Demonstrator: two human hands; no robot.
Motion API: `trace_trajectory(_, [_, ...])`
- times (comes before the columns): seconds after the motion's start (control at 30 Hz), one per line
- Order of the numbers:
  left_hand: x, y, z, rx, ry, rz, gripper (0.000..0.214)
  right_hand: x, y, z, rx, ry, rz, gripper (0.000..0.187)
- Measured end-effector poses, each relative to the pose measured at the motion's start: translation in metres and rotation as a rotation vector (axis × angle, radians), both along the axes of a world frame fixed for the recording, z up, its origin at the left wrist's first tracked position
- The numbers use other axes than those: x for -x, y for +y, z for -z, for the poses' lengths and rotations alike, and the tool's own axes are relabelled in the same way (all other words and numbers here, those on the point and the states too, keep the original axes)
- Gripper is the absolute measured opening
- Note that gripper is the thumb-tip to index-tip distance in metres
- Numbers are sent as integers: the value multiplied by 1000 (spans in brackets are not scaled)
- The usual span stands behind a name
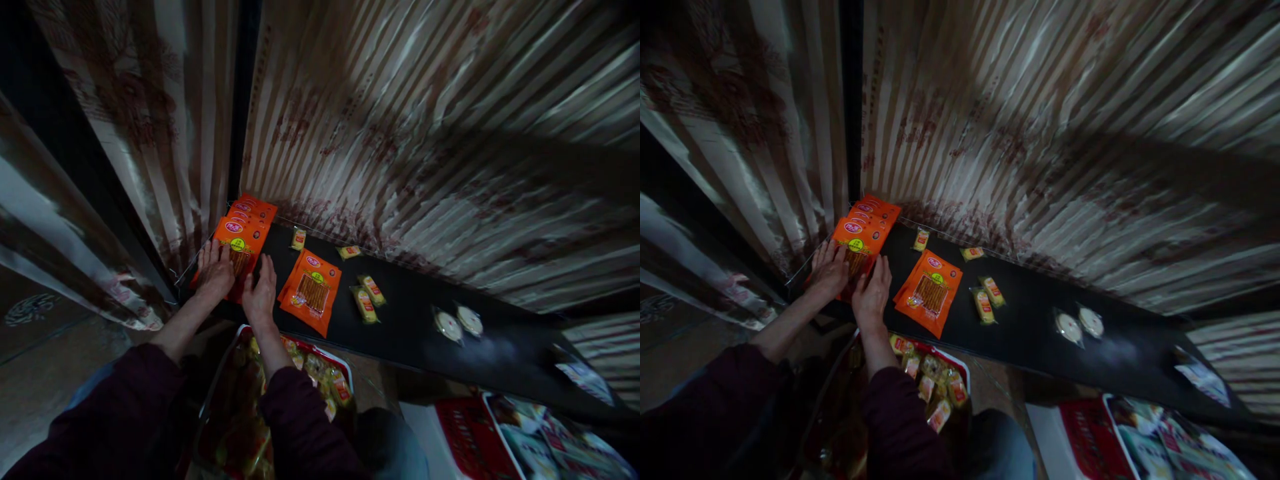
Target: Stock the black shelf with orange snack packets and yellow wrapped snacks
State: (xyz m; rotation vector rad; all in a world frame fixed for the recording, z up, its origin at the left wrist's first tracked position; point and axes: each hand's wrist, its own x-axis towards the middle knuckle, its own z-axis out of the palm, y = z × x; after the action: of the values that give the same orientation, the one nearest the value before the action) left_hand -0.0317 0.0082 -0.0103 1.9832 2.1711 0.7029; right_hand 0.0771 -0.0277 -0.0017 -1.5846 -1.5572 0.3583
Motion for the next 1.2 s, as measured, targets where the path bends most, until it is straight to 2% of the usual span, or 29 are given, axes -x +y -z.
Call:
trace_trajectory(0.17, [-7,-4,-10,-2,-1,6,54,-34,-27,-17,-44,-81,17,42])
trace_trajectory(0.37, [-13,-9,-19,-75,-3,6,50,-89,-46,-15,-57,-98,192,34])
trace_trajectory(0.47, [-25,-17,-25,-149,-27,103,45,-115,-54,-7,-26,-103,303,34])
trace_trajectory(0.57, [-44,-28,-27,-216,-62,290,41,-132,-60,1,19,-115,382,35])
trace_trajectory(0.67, [-67,-38,-20,-236,-102,471,38,-141,-65,7,85,-123,422,38])
trace_trajectory(0.77, [-87,-47,-10,-155,-120,574,39,-145,-68,11,146,-126,428,41])
trace_trajectory(0.93, [-109,-57,-3,25,-68,604,45,-148,-68,15,134,-111,416,48])
trace_trajectory(1.07, [-114,-57,-5,41,-43,595,47,-148,-65,16,121,-89,358,47])
trace_trajectory(1.2, [-115,-56,-4,79,-31,602,47,-147,-65,13,138,-70,408,51])
